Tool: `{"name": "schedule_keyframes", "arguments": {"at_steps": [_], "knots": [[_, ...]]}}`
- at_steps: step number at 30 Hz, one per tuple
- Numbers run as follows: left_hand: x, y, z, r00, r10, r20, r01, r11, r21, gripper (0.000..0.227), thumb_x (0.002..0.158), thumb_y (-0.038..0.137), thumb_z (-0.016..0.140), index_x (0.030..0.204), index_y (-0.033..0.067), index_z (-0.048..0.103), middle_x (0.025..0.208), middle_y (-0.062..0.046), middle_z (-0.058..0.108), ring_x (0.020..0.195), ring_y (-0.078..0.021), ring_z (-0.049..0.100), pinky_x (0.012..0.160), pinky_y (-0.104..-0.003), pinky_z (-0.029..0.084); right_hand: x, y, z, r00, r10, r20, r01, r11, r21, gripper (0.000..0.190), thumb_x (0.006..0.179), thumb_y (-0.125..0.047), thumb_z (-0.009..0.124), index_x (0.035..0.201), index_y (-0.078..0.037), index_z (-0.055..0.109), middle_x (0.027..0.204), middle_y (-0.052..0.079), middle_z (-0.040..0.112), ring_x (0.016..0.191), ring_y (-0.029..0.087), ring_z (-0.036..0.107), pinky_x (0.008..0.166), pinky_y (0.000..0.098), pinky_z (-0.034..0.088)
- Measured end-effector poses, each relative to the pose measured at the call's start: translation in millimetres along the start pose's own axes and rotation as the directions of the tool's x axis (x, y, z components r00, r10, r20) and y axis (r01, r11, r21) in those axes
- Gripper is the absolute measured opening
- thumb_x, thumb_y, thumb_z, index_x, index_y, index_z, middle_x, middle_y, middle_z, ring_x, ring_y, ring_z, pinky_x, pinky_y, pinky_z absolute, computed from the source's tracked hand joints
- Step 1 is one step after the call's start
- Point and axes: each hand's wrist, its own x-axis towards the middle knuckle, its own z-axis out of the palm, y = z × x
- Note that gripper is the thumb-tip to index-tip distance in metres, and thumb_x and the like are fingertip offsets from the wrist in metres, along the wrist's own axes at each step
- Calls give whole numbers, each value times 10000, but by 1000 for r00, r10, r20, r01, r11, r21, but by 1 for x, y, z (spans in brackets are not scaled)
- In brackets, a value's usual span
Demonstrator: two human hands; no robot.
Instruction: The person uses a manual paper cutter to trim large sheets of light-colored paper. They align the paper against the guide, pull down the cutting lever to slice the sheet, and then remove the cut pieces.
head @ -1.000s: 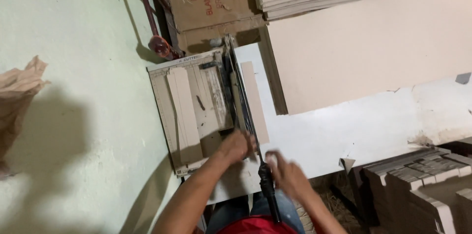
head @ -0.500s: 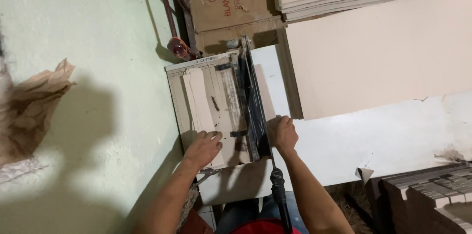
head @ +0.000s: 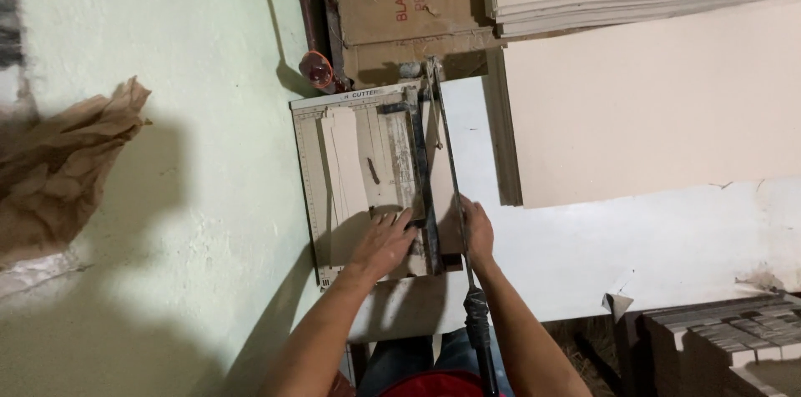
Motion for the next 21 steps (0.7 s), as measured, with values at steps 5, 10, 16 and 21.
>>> {"name": "schedule_keyframes", "arguments": {"at_steps": [5, 10, 16, 21], "knots": [[19, 12, -22, 997, -83, -7, 80, 979, -187, 384, 1066, 245, 534, 1402, 68, 591, 1498, -250, 434, 1343, -418, 449, 1035, -487, 402, 15, -22, -25, 996, 85, 34, -81, 993, -87, 368, 975, -98, 615, 1334, -168, 663, 1175, 114, 651, 1045, 334, 704, 878, 463, 595], [54, 37, -37, 926, -354, 133, 378, 844, -380, 741, 999, 349, 631, 1617, 166, 267, 1641, -269, 177, 1513, -491, 160, 1176, -645, 204, 12, -16, -20, 986, 42, 164, -48, 998, 34, 385, 991, -308, 518, 1329, -131, 566, 1213, 159, 617, 1070, 440, 666, 894, 554, 556], [83, 48, -32, 876, -463, 138, 483, 841, -245, 784, 829, 300, 788, 1504, 55, 473, 1678, -289, 25, 1530, -504, 53, 1209, -694, 90, 12, -45, -35, 976, -43, 215, 80, 983, -168, 324, 1007, -264, 428, 1210, -92, 614, 1206, 136, 591, 1004, 399, 697, 819, 514, 603], [92, 41, -5, 895, -432, 109, 445, 859, -255, 1140, 782, 272, 812, 1652, 110, 94, 1664, -326, 13, 1522, -537, 56, 1146, -790, 61, 21, -15, -30, 963, -57, 262, 102, 982, -161, 350, 1006, -301, 383, 1218, -113, 587, 1223, 135, 565, 1010, 443, 687, 793, 566, 598]]}}
